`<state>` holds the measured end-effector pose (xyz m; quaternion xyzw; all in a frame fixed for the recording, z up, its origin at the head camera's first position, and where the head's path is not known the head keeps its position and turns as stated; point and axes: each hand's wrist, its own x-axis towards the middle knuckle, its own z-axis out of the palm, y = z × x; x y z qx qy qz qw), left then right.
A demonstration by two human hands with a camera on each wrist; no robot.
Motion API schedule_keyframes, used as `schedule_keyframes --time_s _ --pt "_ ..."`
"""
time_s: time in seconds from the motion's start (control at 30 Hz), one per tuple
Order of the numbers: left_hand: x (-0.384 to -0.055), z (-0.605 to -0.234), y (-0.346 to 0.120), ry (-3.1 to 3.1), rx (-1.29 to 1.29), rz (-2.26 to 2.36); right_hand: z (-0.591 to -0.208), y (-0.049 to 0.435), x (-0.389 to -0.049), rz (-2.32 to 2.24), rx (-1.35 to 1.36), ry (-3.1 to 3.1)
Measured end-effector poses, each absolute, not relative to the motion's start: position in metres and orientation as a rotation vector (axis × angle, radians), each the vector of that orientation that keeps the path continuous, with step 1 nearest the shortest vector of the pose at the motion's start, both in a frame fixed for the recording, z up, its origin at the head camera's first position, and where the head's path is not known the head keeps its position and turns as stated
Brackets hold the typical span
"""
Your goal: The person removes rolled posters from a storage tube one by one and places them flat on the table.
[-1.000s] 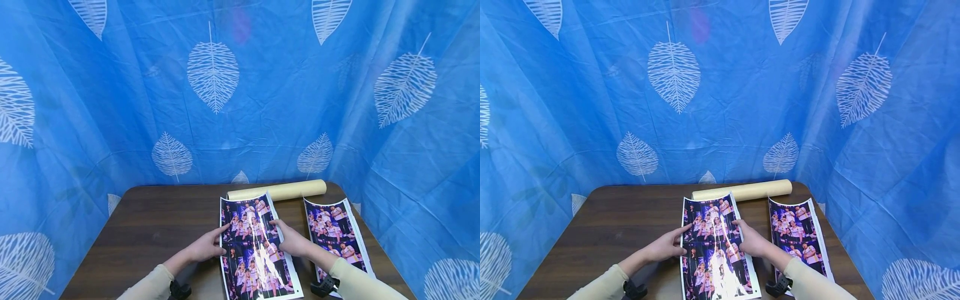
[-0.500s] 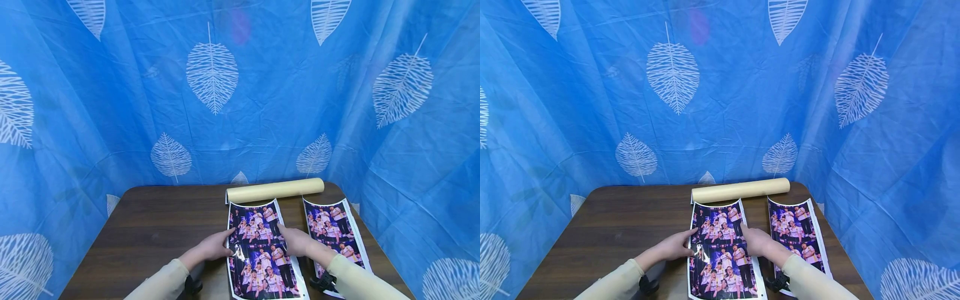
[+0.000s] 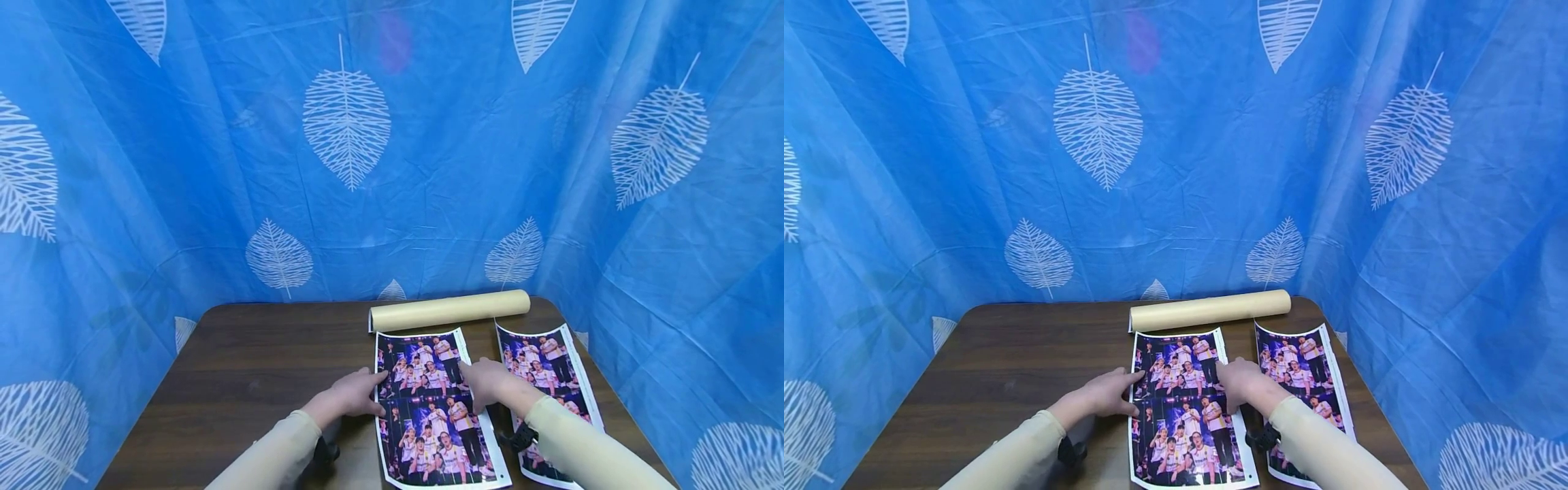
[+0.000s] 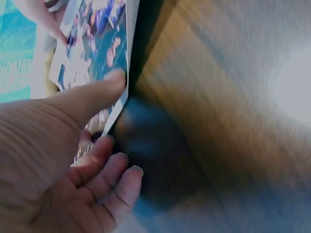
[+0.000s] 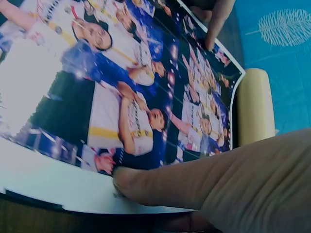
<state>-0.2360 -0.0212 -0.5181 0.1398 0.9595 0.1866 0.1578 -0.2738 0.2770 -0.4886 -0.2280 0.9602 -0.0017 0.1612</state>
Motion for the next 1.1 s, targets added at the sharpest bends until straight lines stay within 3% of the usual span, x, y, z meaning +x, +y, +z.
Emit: schedule_keyframes --time_s 0.33,1.1 --pt "-0.253 -0.519 -0.031 2.808 0.572 0.333 -0.491 0.280 -0.296 0.332 -0.823 2.746" --pt "-0.261 -0.513 -0.029 2.681 0.448 0.224 -0.492 0.280 -0.316 0.258 -0.619 2.634"
